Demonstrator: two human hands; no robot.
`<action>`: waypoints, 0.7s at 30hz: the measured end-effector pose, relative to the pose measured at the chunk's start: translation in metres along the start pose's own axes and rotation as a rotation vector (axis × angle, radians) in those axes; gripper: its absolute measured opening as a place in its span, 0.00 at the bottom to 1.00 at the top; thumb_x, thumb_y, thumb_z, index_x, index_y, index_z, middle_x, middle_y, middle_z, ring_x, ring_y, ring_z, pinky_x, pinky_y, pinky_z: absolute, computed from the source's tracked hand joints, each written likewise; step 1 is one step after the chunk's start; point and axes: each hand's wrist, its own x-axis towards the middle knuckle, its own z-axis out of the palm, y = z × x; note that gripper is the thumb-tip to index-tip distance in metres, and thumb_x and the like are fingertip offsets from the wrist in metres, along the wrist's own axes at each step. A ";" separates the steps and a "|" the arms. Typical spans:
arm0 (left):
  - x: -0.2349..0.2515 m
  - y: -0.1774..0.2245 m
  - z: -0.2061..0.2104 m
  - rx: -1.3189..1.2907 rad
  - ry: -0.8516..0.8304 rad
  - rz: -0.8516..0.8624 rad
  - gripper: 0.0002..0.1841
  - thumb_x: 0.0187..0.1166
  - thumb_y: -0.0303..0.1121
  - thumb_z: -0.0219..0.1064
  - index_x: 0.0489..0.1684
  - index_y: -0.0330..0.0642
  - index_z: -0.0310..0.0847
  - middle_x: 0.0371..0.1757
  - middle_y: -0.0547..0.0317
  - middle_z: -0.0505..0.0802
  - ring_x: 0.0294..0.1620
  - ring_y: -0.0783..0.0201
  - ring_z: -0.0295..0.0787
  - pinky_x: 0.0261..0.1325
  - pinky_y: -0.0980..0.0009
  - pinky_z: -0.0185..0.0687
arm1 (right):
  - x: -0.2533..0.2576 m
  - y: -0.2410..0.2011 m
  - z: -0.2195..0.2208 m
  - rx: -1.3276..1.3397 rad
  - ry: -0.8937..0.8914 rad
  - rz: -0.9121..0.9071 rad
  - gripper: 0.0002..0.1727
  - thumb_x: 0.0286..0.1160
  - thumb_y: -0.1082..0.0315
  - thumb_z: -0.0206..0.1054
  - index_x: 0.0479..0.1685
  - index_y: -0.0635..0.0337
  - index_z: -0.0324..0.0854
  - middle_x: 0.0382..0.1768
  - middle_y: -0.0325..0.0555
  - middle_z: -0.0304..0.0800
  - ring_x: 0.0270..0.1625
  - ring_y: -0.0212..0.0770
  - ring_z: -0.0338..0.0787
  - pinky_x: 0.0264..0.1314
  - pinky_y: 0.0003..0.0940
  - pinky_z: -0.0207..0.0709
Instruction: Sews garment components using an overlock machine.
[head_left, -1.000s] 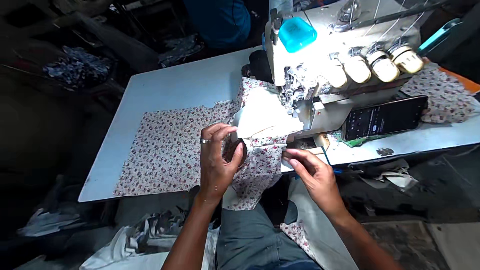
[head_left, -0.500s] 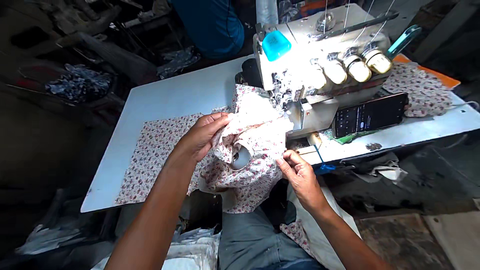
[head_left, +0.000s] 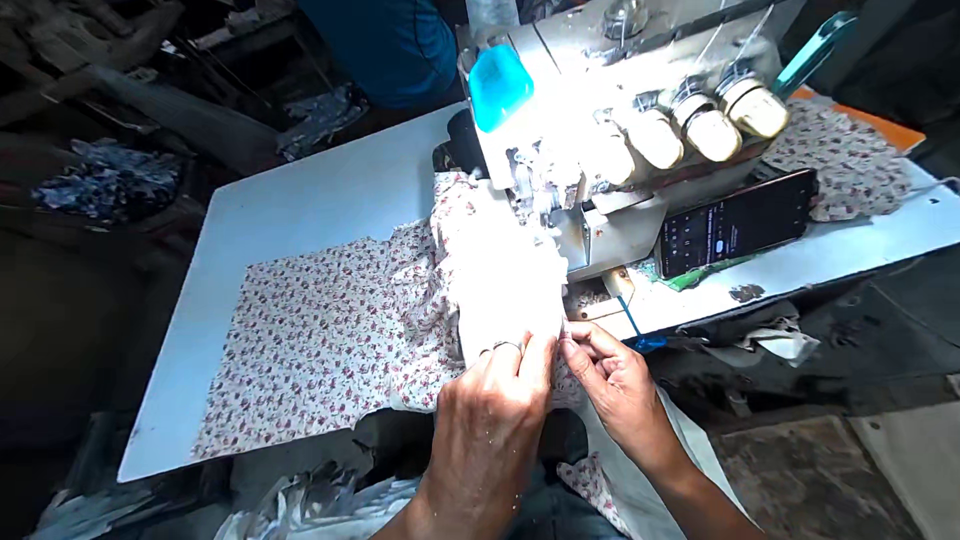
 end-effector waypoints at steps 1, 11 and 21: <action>0.007 -0.002 0.000 0.009 -0.014 -0.003 0.11 0.81 0.33 0.63 0.43 0.43 0.95 0.27 0.55 0.90 0.19 0.61 0.82 0.19 0.71 0.68 | 0.006 -0.001 0.000 -0.005 0.000 -0.010 0.11 0.86 0.71 0.60 0.53 0.69 0.85 0.37 0.33 0.92 0.37 0.14 0.86 0.44 0.10 0.79; 0.058 -0.003 0.007 0.048 -0.049 -0.089 0.09 0.81 0.33 0.65 0.44 0.41 0.91 0.29 0.54 0.86 0.21 0.57 0.81 0.20 0.64 0.66 | 0.031 0.002 0.001 -0.088 0.069 -0.092 0.10 0.82 0.72 0.63 0.49 0.69 0.88 0.38 0.38 0.94 0.40 0.14 0.88 0.48 0.09 0.80; 0.014 -0.023 0.037 -0.119 0.116 -0.024 0.20 0.81 0.30 0.67 0.72 0.42 0.84 0.72 0.46 0.86 0.73 0.51 0.81 0.74 0.62 0.74 | 0.036 -0.003 -0.012 -0.074 0.120 -0.100 0.06 0.75 0.72 0.72 0.46 0.61 0.89 0.40 0.39 0.92 0.40 0.25 0.91 0.46 0.19 0.88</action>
